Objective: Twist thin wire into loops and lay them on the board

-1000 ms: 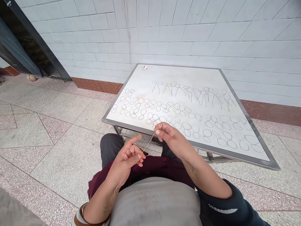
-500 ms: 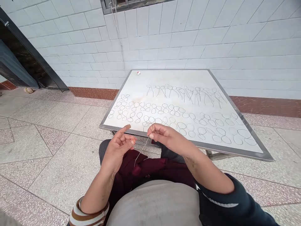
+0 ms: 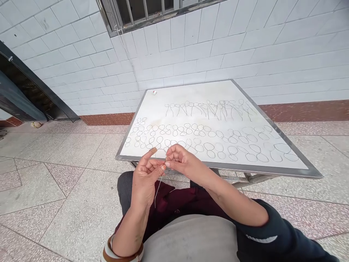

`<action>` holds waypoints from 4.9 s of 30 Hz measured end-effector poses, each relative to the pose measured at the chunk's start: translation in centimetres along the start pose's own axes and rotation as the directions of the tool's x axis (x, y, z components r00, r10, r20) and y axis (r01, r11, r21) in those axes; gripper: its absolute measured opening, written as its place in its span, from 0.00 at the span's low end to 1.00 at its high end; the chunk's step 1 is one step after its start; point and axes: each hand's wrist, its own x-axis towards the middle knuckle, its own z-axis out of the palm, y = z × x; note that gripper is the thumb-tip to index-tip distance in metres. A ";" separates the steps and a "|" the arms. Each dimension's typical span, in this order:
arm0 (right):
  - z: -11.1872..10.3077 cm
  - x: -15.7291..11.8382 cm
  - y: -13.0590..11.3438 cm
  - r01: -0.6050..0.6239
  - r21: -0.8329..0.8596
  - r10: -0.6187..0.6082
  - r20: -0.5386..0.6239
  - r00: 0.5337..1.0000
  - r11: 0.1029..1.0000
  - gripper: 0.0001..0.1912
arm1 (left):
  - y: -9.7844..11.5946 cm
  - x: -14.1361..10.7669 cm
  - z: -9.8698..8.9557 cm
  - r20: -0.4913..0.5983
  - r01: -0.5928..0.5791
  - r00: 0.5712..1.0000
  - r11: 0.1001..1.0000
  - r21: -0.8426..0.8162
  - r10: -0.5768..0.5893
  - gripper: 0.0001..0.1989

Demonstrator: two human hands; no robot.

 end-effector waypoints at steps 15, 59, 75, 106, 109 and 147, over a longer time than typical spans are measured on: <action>1.7 -0.7 1.3 -0.001 -0.081 -0.011 -0.149 0.989 0.997 0.16 | -0.8 0.8 0.2 -0.193 -0.076 0.979 0.997 -0.024 0.070 0.29; 2.7 -1.8 3.2 0.300 -0.604 -0.394 -0.025 0.919 0.738 0.06 | 0.6 -0.5 -0.6 -0.327 -0.279 0.910 0.960 -0.030 0.254 0.26; 2.3 -2.4 3.8 0.293 -0.534 -0.368 -0.036 0.929 0.793 0.06 | 2.1 -0.7 -2.9 -0.452 -0.343 0.838 0.939 0.002 0.307 0.27; 2.2 -2.7 4.6 0.559 -0.709 -0.616 0.221 0.756 0.431 0.11 | 1.0 -1.3 -2.2 -0.412 -0.278 0.877 0.960 -0.014 0.248 0.28; 2.5 -2.7 4.7 0.532 -0.747 -0.648 0.180 0.740 0.400 0.11 | 1.2 -1.4 -2.1 -0.439 -0.301 0.861 0.953 -0.033 0.257 0.30; 0.3 4.3 5.9 -0.086 -0.277 -0.003 -0.308 0.951 0.957 0.05 | -2.8 5.6 -2.2 -0.207 -0.093 0.971 0.985 0.146 0.122 0.40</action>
